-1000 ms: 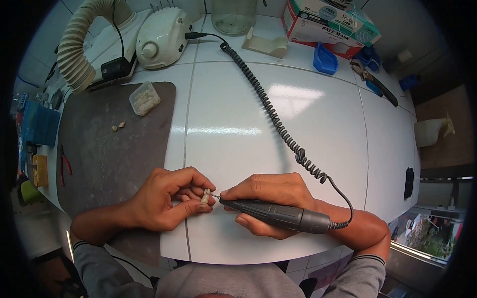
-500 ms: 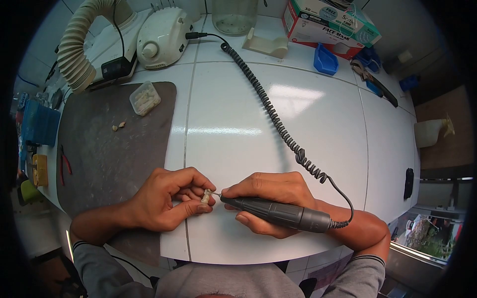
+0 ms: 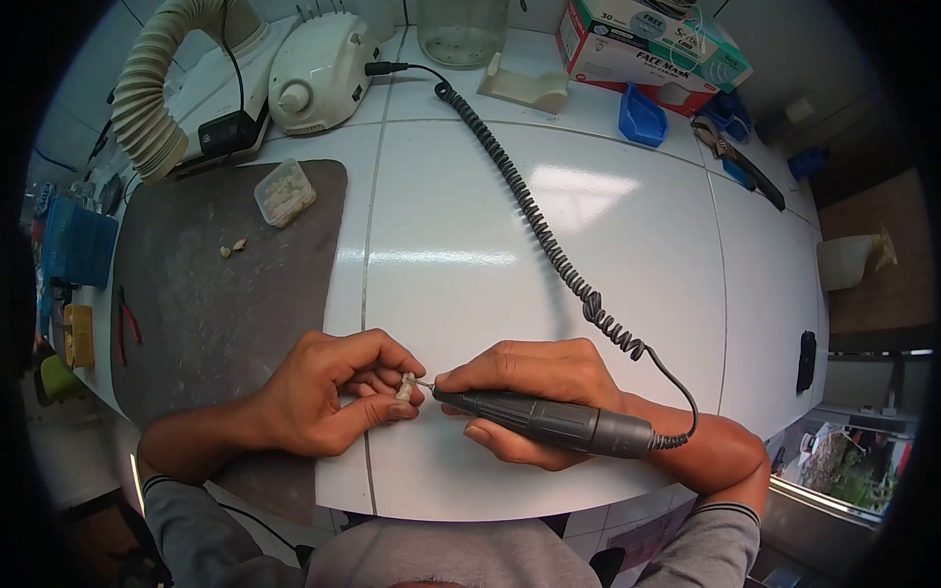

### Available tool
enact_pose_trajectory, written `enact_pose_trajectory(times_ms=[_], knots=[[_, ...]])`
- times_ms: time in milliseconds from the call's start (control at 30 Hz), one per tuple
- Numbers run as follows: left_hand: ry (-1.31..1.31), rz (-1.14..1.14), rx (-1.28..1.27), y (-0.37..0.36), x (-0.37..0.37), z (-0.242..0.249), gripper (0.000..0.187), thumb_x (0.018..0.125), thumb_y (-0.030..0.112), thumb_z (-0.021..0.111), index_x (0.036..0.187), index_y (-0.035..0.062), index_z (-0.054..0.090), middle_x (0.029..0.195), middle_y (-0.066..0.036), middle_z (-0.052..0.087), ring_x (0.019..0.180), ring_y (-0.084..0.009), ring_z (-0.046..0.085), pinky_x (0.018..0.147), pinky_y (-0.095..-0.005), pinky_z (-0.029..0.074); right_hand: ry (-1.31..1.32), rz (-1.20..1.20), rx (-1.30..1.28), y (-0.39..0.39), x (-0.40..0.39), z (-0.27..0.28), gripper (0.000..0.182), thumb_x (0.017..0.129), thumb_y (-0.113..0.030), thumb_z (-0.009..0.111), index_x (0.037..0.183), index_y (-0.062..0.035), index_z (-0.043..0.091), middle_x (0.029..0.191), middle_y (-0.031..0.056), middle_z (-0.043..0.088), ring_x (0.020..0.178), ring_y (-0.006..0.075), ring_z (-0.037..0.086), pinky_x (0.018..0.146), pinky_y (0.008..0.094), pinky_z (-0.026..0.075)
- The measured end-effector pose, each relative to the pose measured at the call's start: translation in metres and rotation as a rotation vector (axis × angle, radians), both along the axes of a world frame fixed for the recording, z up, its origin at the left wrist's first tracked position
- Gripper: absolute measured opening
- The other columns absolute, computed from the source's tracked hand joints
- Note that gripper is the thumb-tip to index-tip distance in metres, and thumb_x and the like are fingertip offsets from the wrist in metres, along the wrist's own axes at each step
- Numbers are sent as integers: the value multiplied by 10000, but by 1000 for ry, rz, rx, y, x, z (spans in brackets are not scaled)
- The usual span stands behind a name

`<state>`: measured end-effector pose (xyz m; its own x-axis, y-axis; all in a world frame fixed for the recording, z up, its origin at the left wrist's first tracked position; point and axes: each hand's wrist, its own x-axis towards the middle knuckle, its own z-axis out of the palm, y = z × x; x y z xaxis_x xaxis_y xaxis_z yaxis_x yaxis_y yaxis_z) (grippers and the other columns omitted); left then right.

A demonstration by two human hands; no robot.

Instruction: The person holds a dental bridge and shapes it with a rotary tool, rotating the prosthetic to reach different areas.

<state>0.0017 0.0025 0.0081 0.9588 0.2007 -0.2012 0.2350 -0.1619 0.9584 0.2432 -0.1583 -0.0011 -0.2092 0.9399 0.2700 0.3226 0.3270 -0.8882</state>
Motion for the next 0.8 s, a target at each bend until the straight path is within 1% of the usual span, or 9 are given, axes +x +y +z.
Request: enact_pose_trajectory(times_ms=[800], knots=[[-4, 2, 9, 0, 0, -1, 308, 959, 45, 792, 1221, -50, 662, 1046, -143, 819, 1008, -167, 798, 864, -249, 618, -7, -1, 13, -1, -1, -1, 364, 926, -157, 775, 1234, 33, 735, 1015, 166, 806, 895, 255, 817, 775, 337, 682]])
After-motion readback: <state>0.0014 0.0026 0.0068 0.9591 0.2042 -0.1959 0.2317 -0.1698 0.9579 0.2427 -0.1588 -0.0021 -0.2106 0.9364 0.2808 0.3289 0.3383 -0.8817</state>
